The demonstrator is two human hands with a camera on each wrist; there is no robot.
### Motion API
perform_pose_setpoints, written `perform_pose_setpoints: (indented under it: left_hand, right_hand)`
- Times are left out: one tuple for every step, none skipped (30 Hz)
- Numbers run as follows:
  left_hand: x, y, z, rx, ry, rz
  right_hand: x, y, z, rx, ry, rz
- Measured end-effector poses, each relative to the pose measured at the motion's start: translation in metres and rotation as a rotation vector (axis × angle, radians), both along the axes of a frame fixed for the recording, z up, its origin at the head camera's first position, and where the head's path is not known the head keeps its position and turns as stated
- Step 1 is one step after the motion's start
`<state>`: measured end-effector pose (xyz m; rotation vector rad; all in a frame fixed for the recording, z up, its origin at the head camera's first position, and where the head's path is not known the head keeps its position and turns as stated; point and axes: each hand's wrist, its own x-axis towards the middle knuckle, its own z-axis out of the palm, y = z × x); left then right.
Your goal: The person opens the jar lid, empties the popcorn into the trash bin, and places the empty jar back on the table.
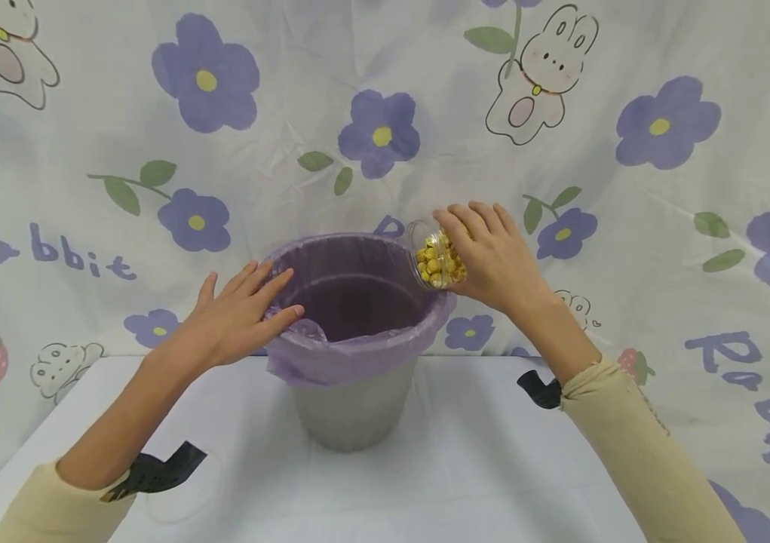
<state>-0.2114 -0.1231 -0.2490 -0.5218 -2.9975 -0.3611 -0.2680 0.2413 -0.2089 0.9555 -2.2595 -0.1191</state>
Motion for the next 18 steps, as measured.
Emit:
perform_pose_setpoints:
  left_hand:
    - [0.0001,0.0,-0.0002,0.0,0.0,0.001]
    - [0.0001,0.0001,-0.0003,0.0,0.0,0.001]
    - [0.0001,0.0003,-0.0006,-0.001,0.001,0.001]
    - [0.0002,0.0005,-0.0009,-0.001,0.0,0.001]
    - [0.0003,0.0006,-0.0011,-0.001,0.0,0.001]
    - [0.0006,0.0008,-0.0012,0.0,0.0,0.001]
    - [0.0008,0.0009,-0.0012,0.0,0.0,0.001]
    - [0.001,0.0011,-0.0012,-0.001,0.001,0.001]
    - [0.0013,0.0012,-0.0011,-0.001,0.002,0.002]
    - [0.0016,0.0013,-0.0008,0.0,0.002,0.002]
    - [0.0018,0.0013,-0.0005,0.0,0.003,0.003]
    - [0.002,0.0014,-0.0002,-0.001,0.003,0.003]
    - [0.0021,0.0013,0.0,-0.002,0.004,0.003]
    - [0.0022,0.0013,0.0003,-0.001,0.003,0.003]
    - [0.0022,0.0014,0.0005,-0.001,0.003,0.003]
    - [0.0023,0.0014,0.0007,-0.002,0.003,0.003]
    - [0.0022,0.0014,0.0009,-0.003,0.004,0.004]
    - [0.0021,0.0013,0.0009,-0.003,0.004,0.005]
  right_hand:
    - [0.0001,0.0001,-0.0001,0.001,-0.001,-0.004]
    - [0.0004,0.0002,-0.0002,0.002,-0.003,-0.011]
    - [0.0006,0.0003,-0.0005,0.003,-0.005,-0.017]
    - [0.0008,0.0004,-0.0007,0.004,-0.006,-0.02]
    - [0.0011,0.0007,-0.0008,0.007,-0.006,-0.022]
    - [0.0012,0.0008,-0.0009,0.01,-0.005,-0.022]
    - [0.0014,0.001,-0.0011,0.01,-0.005,-0.022]
    - [0.0014,0.0012,-0.0012,0.012,-0.004,-0.021]
    - [0.0014,0.0012,-0.0012,0.013,-0.002,-0.02]
    - [0.0014,0.0013,-0.0011,0.013,0.002,-0.018]
    - [0.0013,0.0012,-0.001,0.012,0.004,-0.017]
    - [0.0012,0.0011,-0.001,0.01,0.005,-0.016]
    - [0.001,0.0008,-0.0009,0.008,0.007,-0.016]
    - [0.001,0.0006,-0.0007,0.006,0.008,-0.016]
    - [0.001,0.0004,-0.0006,0.004,0.008,-0.017]
    - [0.0009,0.0,-0.0005,0.001,0.006,-0.017]
    - [0.0009,-0.0003,-0.0004,0.0,0.004,-0.019]
    - [0.0011,-0.0006,-0.0004,-0.001,0.002,-0.02]
